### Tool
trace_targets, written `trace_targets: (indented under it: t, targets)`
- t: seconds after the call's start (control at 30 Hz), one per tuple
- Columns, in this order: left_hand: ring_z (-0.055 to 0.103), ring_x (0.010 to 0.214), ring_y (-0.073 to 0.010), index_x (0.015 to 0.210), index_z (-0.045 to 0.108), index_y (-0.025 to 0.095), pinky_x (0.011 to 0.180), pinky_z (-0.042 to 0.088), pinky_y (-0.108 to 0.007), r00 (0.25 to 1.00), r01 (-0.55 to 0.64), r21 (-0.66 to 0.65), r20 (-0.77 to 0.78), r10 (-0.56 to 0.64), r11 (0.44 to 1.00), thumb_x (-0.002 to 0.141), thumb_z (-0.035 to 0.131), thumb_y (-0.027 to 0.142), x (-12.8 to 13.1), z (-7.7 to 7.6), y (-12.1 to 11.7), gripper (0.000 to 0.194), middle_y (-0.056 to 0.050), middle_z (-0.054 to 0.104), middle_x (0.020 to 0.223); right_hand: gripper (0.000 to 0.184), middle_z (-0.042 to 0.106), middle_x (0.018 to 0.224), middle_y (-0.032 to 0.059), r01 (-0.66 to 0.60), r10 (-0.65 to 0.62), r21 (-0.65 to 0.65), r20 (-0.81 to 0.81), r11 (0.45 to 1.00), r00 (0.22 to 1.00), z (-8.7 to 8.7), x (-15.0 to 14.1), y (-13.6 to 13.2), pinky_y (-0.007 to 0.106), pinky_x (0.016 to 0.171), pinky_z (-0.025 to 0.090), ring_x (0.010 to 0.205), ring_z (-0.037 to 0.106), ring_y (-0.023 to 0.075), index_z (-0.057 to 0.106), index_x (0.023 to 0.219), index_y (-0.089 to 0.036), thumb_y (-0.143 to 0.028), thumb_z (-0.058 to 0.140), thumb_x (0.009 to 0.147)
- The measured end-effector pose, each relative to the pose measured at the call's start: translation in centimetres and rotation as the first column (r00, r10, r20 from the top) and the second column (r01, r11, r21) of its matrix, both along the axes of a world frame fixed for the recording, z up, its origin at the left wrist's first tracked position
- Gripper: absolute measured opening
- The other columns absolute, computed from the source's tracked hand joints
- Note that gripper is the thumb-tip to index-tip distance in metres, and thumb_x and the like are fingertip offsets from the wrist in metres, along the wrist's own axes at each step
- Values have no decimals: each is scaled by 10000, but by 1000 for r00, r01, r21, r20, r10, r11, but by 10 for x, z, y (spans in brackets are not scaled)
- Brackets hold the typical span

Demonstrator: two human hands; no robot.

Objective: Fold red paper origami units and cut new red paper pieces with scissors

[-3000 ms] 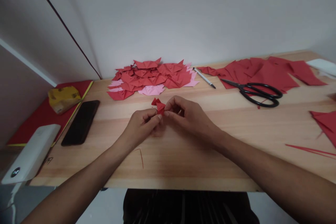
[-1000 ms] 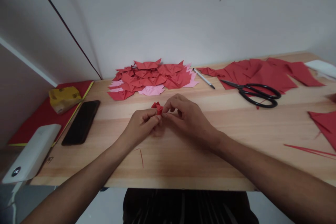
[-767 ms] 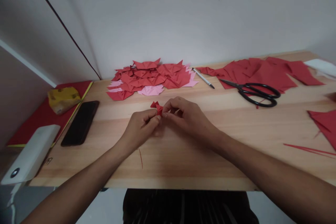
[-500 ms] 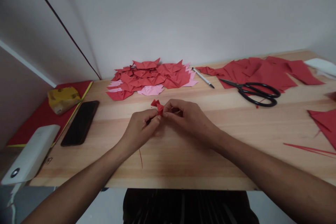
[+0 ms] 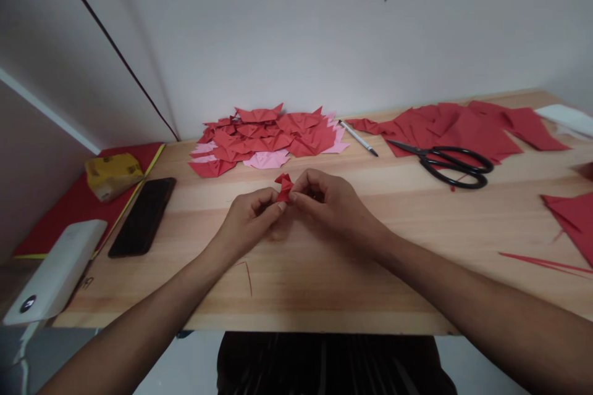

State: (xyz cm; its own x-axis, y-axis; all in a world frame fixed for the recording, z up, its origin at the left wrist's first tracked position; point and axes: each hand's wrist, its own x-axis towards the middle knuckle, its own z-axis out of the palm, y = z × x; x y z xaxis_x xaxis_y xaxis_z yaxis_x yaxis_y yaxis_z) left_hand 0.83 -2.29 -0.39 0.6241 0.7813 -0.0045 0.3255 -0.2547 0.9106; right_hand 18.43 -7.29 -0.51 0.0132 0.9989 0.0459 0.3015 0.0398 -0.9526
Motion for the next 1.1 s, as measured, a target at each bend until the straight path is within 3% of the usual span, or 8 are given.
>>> trace_targets:
  t: [0.37,0.8,0.97,1.1]
  targets:
    - [442,465,-70,588,553,136,470,327,-198,985,10,-268,168,36,963,794,538,238,1,5,1,230,33,488,511,165,610,809,-6,-136,124,-33,-247,990,961,0,-5,-3,260,608,417,701,555,128,566,876,-205,-361,615,853]
    - [460,441,-66,607,610,132,465,352,-198,971,12,-402,225,86,915,751,568,232,0,4,2,181,26,530,502,78,689,885,12,-164,130,-63,-366,984,921,2,-7,-3,337,830,471,871,644,164,638,887,-202,-272,615,862]
    - [453,417,-68,616,613,127,440,345,-200,957,52,-473,277,92,880,743,572,227,1,1,3,166,27,524,491,66,686,809,-8,-187,147,-47,-444,981,884,0,-10,-5,293,737,459,765,630,132,632,890,-205,-262,600,882]
    - [441,442,-62,585,599,126,461,334,-197,968,18,-384,236,79,923,748,573,222,0,6,2,191,26,513,493,68,651,753,-31,-151,112,-64,-410,987,905,-1,-9,-5,258,653,409,663,553,94,655,864,-207,-269,628,861]
